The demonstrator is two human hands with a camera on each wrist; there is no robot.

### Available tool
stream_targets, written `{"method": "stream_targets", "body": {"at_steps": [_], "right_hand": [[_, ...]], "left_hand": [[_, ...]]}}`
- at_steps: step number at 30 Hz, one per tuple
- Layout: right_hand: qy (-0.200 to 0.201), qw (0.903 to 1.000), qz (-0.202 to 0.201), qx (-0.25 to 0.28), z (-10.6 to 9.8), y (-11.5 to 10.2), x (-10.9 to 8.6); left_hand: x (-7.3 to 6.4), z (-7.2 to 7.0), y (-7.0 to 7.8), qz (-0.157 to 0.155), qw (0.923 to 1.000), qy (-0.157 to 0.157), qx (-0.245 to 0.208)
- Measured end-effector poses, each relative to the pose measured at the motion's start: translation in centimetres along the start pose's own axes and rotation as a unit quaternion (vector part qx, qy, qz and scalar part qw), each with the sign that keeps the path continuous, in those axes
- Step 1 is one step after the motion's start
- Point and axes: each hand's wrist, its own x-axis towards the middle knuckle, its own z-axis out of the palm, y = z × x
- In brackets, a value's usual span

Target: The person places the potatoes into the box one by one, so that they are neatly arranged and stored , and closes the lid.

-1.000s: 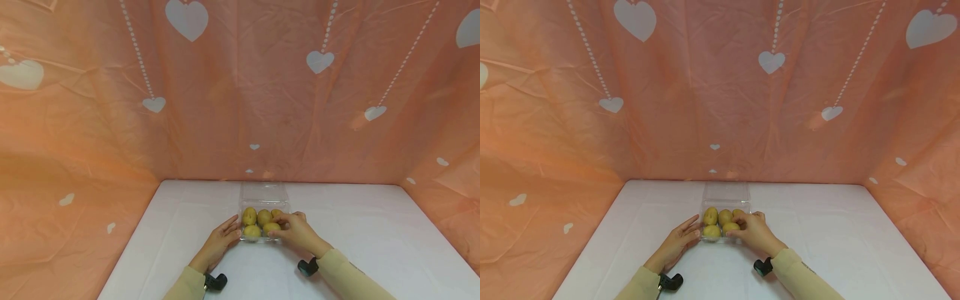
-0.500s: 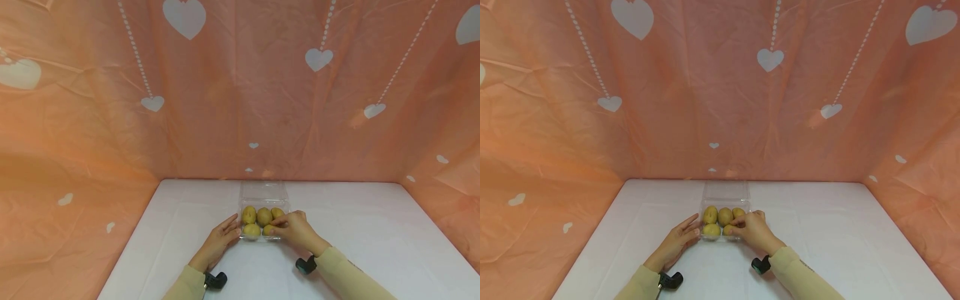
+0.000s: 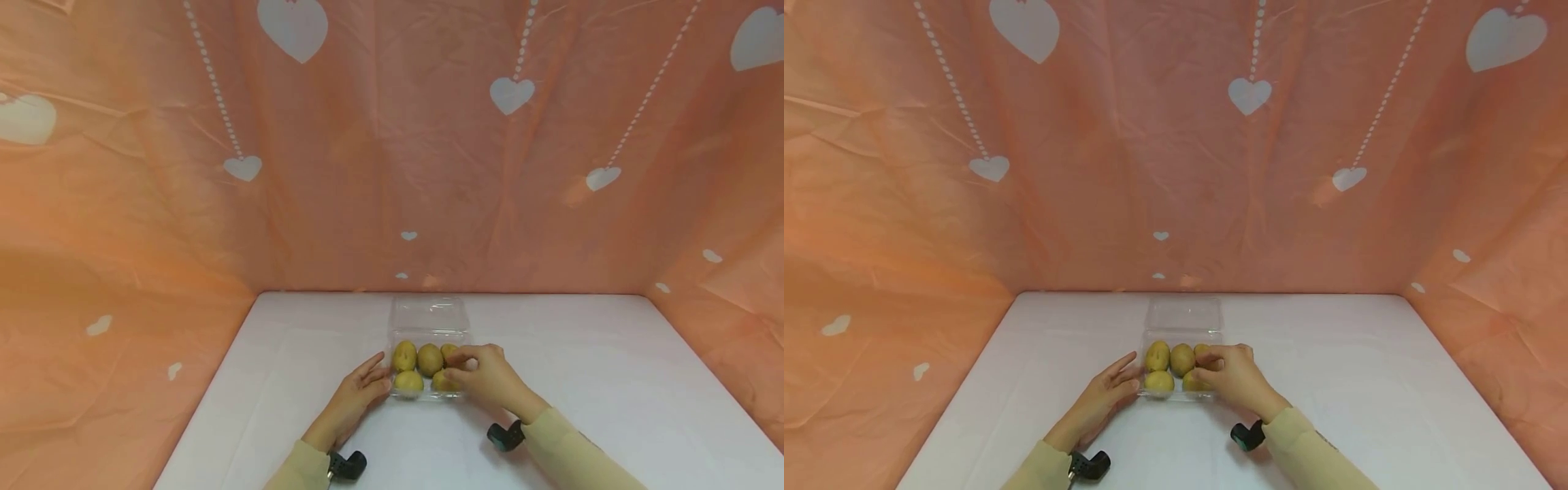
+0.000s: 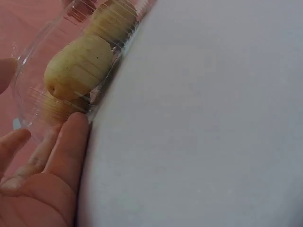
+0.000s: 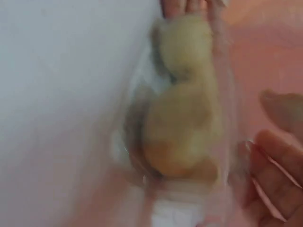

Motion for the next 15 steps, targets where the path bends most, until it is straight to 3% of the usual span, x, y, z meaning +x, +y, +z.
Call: {"method": "stream_targets", "body": {"at_steps": [6,10,15], "right_hand": [[0.067,0.9940,-0.014,0.086,-1.8,1.3,1.1],[0.078,0.9823,0.047,0.164,-2.5,2.5,2.0],[0.040,0.9583,0.126,0.254,-1.9,3.8,3.1]], "left_hand": [[0.3,-0.3,0.9,-0.013,0.9998,0.009,0.012],[1.1,-0.8,1.6,-0.004,0.9995,0.026,0.016],[2.3,-0.9,1.9,0.001,0.9986,0.051,0.014]]}}
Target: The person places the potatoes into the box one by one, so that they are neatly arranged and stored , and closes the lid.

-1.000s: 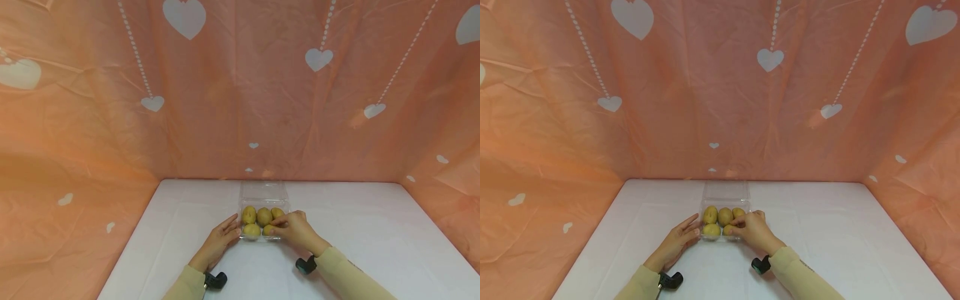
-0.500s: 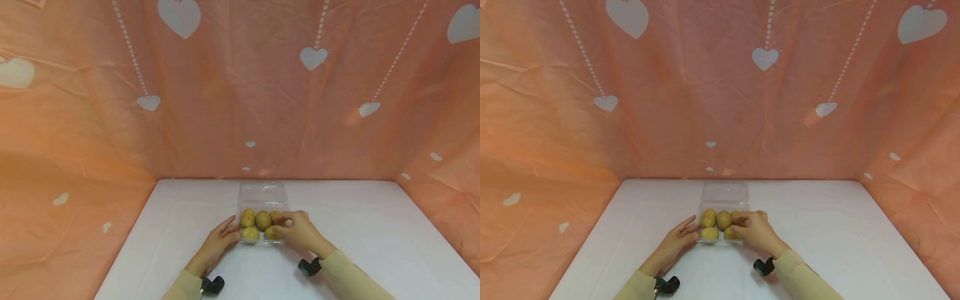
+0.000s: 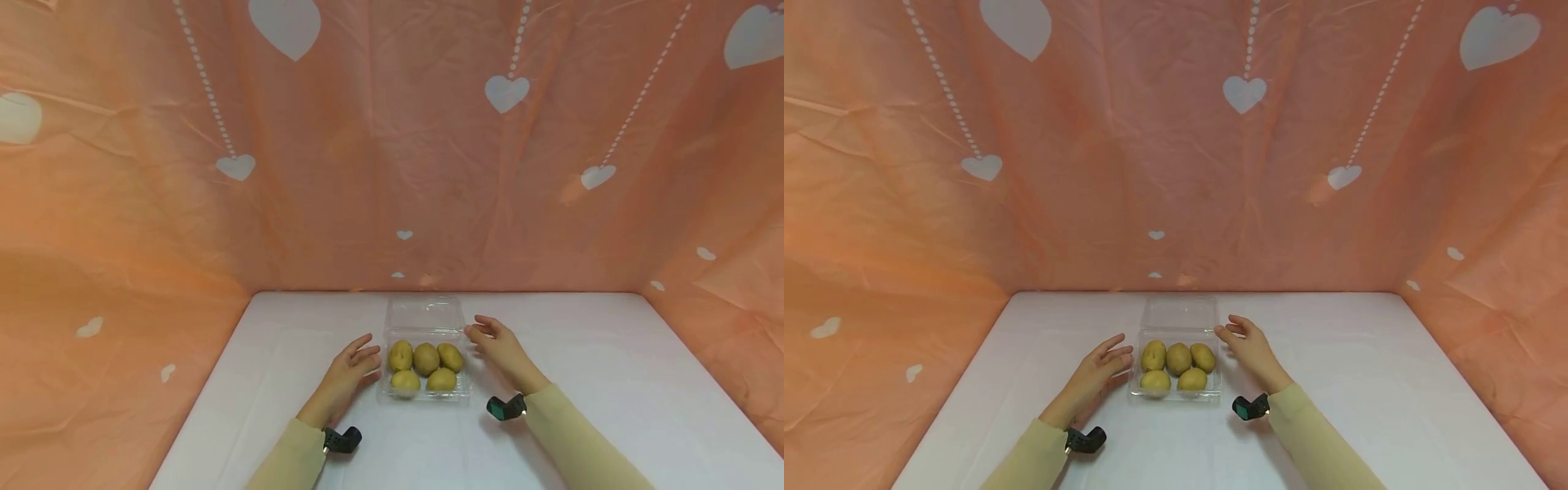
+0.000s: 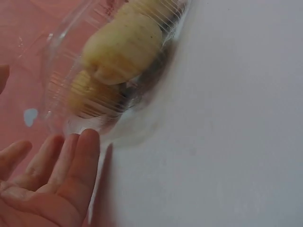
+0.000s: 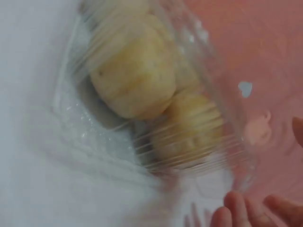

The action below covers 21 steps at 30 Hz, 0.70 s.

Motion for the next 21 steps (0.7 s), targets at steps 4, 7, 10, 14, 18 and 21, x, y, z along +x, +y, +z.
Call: {"method": "stream_targets", "body": {"at_steps": [4,7,10,14,18,21], "right_hand": [[-0.019,0.9976,0.050,0.043,0.4,0.7,0.8],[-0.013,0.9955,0.068,0.065,0.6,1.0,1.2],[-0.006,0.9955,0.066,0.068,0.7,1.4,1.5],[-0.016,0.9954,0.064,0.069,0.9,2.0,1.7],[-0.033,0.9937,0.068,0.082,1.4,2.4,1.7],[-0.037,0.9935,0.066,0.085,1.8,2.4,1.7]], "left_hand": [[0.8,0.2,-0.2,-0.003,0.9998,0.014,-0.010],[1.6,0.3,-0.2,0.005,0.9996,0.023,-0.017],[2.3,0.5,-0.2,0.012,0.9991,0.034,-0.022],[3.1,0.7,-0.1,0.006,0.9986,0.046,-0.026],[3.7,0.9,-0.3,0.006,0.9983,0.054,-0.020],[4.0,1.1,-0.7,0.005,0.9986,0.052,-0.012]]}}
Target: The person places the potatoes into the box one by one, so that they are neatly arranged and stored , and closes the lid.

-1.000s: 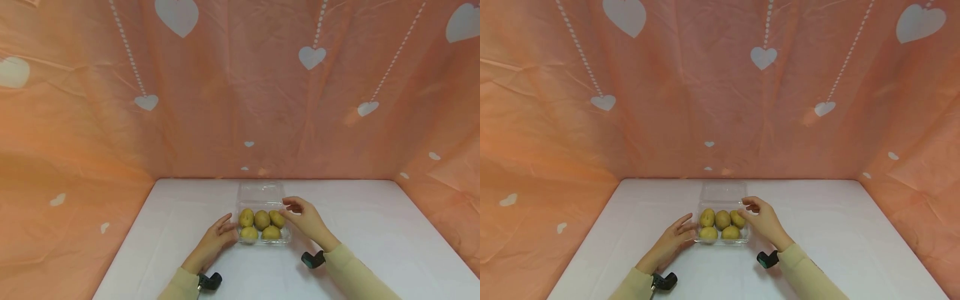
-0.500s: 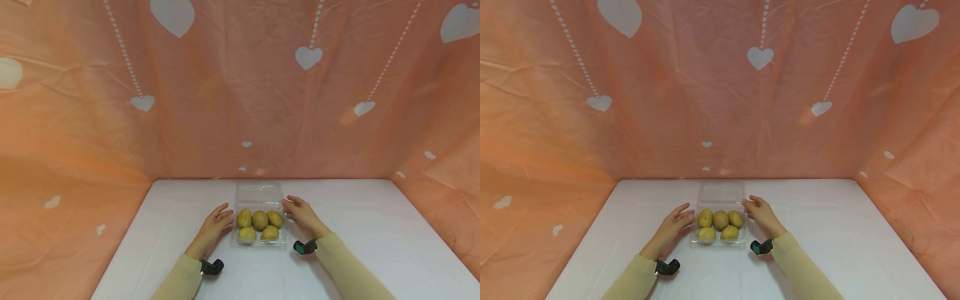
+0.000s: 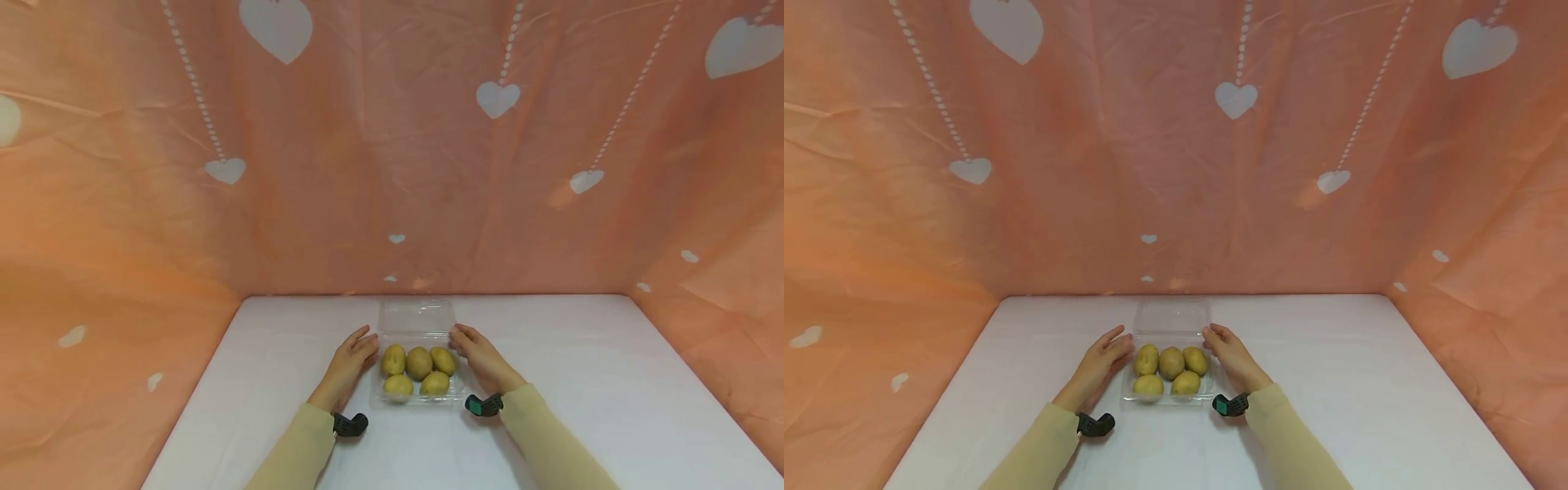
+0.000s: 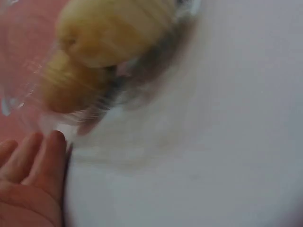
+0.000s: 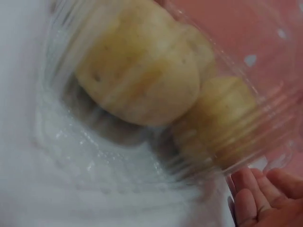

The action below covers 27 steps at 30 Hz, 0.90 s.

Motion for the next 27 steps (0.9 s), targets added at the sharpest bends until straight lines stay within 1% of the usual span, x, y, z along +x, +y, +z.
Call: {"method": "stream_targets", "body": {"at_steps": [2,6,9,12,18,24,27], "right_hand": [[0.000,1.0000,-0.004,-0.001,0.2,0.1,0.0],[0.009,0.9999,-0.009,-0.004,0.4,0.3,-0.1],[0.015,0.9998,-0.009,-0.004,0.4,0.5,0.0],[0.017,0.9996,-0.021,-0.005,0.3,0.7,0.1],[0.021,0.9992,-0.034,-0.001,0.2,1.0,0.2],[0.023,0.9990,-0.039,0.001,0.2,0.2,-0.3],[0.024,0.9992,-0.031,-0.005,0.1,-0.1,-0.5]], "left_hand": [[0.0,0.0,-0.2,-0.006,0.9998,-0.008,0.017],[0.0,-0.2,-0.5,-0.019,0.9970,-0.040,0.064],[0.1,-0.4,-0.6,-0.019,0.9954,-0.056,0.076],[0.1,-0.5,-0.5,-0.010,0.9952,-0.065,0.073],[-0.2,-0.5,-0.4,-0.001,0.9954,-0.068,0.068],[-0.4,-0.2,-0.4,0.001,0.9962,-0.058,0.065],[-0.5,-0.1,-0.3,0.001,0.9957,-0.058,0.072]]}}
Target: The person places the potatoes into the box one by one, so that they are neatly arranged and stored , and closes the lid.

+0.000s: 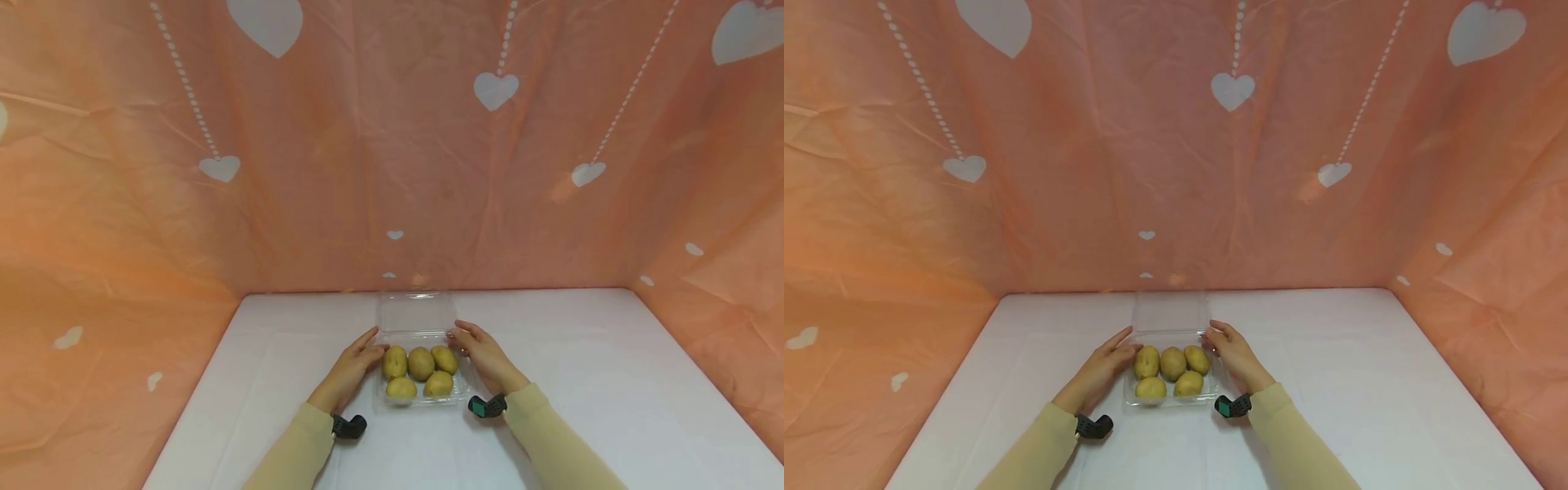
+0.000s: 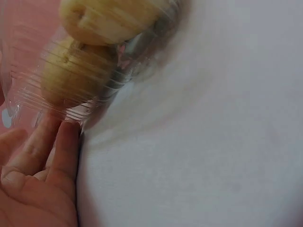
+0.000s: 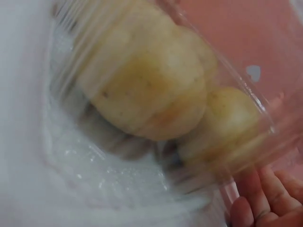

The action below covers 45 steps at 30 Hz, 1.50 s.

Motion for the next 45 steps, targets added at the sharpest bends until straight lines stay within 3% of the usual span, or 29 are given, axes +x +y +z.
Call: {"method": "stream_targets", "body": {"at_steps": [15,26,35,45], "right_hand": [[-0.001,0.9998,-0.004,-0.017,-0.1,-0.8,-0.6],[-0.056,0.9978,-0.022,-0.028,-0.9,-2.9,-1.5],[-0.113,0.9929,-0.003,0.037,-1.3,-4.0,-2.5],[-0.121,0.9924,0.002,0.022,-1.7,-4.6,-4.0]], "left_hand": [[-0.4,0.1,0.4,-0.008,0.9999,-0.003,-0.007],[-0.9,0.2,1.8,-0.013,0.9993,0.009,-0.033],[-1.6,-0.2,2.6,-0.011,0.9983,-0.023,-0.051],[-2.4,-0.6,3.2,-0.034,0.9947,-0.057,-0.079]]}}
